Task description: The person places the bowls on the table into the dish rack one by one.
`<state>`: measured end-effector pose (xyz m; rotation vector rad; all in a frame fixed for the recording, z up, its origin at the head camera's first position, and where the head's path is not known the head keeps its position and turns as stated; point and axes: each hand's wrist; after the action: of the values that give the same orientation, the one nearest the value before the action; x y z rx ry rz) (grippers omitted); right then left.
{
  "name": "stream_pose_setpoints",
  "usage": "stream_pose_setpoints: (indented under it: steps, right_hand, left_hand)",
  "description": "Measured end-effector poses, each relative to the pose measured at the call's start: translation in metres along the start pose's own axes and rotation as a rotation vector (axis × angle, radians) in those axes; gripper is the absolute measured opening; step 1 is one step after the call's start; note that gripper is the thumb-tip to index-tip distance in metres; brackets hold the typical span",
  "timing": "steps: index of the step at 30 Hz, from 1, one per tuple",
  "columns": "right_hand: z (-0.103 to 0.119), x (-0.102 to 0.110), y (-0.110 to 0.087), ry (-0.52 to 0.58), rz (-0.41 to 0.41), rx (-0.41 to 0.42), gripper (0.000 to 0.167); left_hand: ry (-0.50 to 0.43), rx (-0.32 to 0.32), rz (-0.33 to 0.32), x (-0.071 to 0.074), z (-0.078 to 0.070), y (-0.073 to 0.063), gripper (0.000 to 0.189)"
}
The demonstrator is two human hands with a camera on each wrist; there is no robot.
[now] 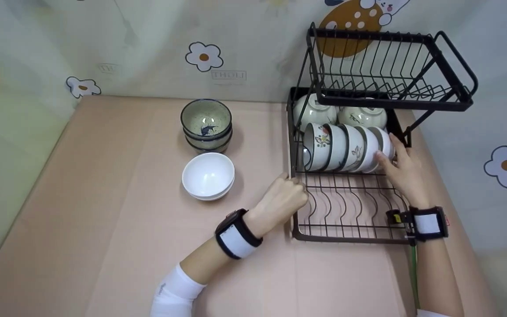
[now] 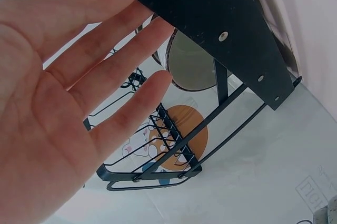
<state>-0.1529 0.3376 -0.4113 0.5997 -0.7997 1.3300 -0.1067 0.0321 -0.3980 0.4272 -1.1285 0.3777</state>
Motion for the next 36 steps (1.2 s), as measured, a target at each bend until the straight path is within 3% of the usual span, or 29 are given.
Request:
stream_pose_setpoints:
  steps: [7, 18, 27, 31, 36]
  right_hand:
    - [0.0, -0.001, 0.0, 0.001, -0.004, 0.001, 0.072]
    - [0.004, -0.002, -0.002, -0.082, -0.136, 0.066, 0.063]
    - [0.011, 0.001, -0.009, -0.017, -0.233, 0.106, 0.054]
    - [0.017, 0.002, -0.012, -0.018, -0.335, 0.195, 0.038]
    - [0.025, 0.001, -0.015, -0.036, -0.426, 0.368, 0.016]
  left_hand:
    - [0.013, 0.004, -0.008, 0.0, 0.0, 0.0, 0.018]
    - [0.003, 0.001, -0.019, -0.001, 0.003, -0.001, 0.02]
    - [0.021, -0.006, -0.009, 0.0, 0.004, 0.0, 0.022]
    - [0.028, -0.004, -0.017, 0.001, 0.004, 0.0, 0.02]
    - [0.017, 0.041, -0.031, 0.0, 0.005, 0.0, 0.019]
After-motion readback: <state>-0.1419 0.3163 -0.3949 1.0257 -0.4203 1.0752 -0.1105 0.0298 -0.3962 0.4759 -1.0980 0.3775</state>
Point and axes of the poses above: each hand's wrist, its own y-axis towards the middle knuckle, its own x-axis out of the back of the hand, z = x × y, and after that the axes turned 8 degrees about -x, right-handed
